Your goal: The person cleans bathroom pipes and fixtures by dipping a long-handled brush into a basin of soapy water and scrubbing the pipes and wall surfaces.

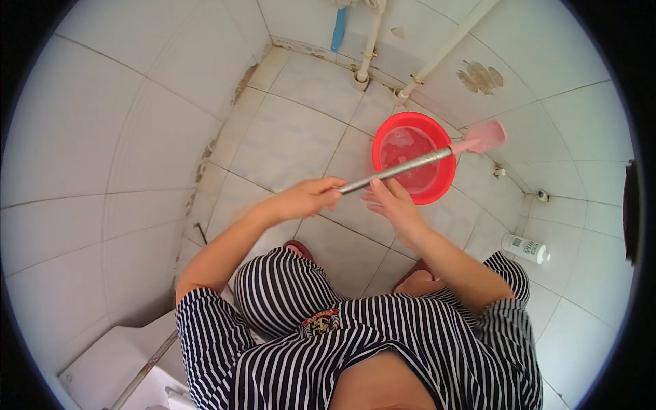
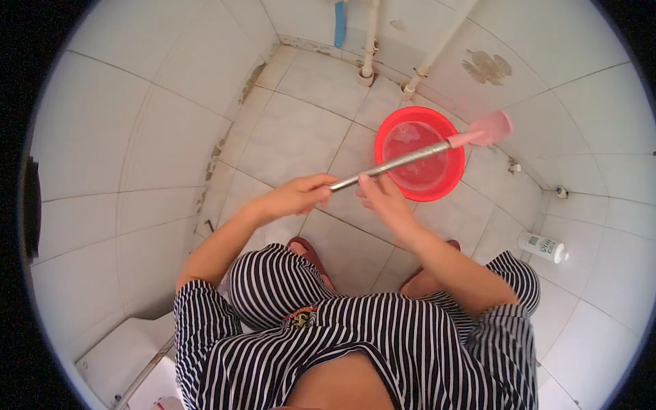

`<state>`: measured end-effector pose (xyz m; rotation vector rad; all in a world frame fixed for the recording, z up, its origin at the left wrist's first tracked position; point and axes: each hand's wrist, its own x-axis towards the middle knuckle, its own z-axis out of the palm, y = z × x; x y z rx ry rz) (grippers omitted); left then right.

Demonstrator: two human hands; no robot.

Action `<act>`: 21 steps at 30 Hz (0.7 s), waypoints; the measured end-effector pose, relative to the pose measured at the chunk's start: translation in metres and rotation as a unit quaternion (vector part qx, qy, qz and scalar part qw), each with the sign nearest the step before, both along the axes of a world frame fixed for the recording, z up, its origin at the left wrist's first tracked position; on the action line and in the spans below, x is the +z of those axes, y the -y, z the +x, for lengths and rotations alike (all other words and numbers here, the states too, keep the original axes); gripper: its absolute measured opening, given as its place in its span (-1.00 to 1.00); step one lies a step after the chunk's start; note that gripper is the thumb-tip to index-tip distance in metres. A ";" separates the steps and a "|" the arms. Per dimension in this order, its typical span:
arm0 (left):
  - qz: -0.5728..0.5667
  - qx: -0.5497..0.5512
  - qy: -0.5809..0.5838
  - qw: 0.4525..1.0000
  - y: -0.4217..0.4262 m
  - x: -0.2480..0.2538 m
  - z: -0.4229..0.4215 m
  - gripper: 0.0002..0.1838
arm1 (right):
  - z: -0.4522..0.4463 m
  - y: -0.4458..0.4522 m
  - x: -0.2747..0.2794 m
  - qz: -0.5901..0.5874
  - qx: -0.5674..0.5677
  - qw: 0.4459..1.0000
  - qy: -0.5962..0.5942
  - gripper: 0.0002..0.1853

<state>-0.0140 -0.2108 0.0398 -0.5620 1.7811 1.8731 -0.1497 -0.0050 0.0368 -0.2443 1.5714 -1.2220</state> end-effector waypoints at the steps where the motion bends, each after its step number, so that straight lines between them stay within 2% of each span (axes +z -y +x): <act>1: -0.005 -0.024 -0.020 0.999 -0.014 -0.018 -0.006 -0.52 | 0.009 0.006 -0.018 -0.015 -0.114 0.993 0.034 -0.52; 2: 0.005 -0.026 -0.027 0.999 -0.031 -0.043 -0.007 -0.52 | 0.015 0.006 -0.035 -0.032 -0.227 0.971 0.065 -0.59; 3: 0.039 -0.035 -0.081 0.995 -0.050 -0.073 -0.004 -0.48 | 0.018 0.002 -0.048 -0.025 -0.230 0.971 0.054 -0.59; 5: 0.083 -0.052 -0.145 0.985 -0.071 -0.098 0.001 -0.44 | 0.016 -0.013 -0.070 -0.034 -0.347 0.934 0.073 -0.73; 7: -0.057 -0.119 -0.267 0.955 -0.079 -0.108 0.011 -0.37 | -0.005 -0.043 -0.090 0.026 -0.346 0.937 0.021 -0.76; 8: -0.041 -0.120 -0.273 0.954 -0.075 -0.111 0.014 -0.37 | -0.016 -0.063 -0.095 0.078 -0.331 0.940 -0.016 -0.79; 10: -0.047 -0.208 -0.161 0.964 -0.056 -0.102 0.017 -0.39 | -0.033 -0.090 -0.086 0.126 -0.322 0.938 -0.038 -0.78; 15: -0.093 -0.176 -0.189 0.962 -0.054 -0.119 0.020 -0.51 | -0.033 -0.112 -0.082 0.188 -0.310 0.931 -0.048 -0.69; 17: -0.096 -0.152 -0.197 0.964 -0.059 -0.124 0.019 -0.54 | -0.033 -0.108 -0.080 0.199 -0.328 0.923 0.017 -0.58; 21: -0.085 -0.212 -0.217 0.949 -0.067 -0.137 0.022 -0.58 | -0.036 -0.112 -0.077 0.167 -0.338 0.926 0.007 -0.44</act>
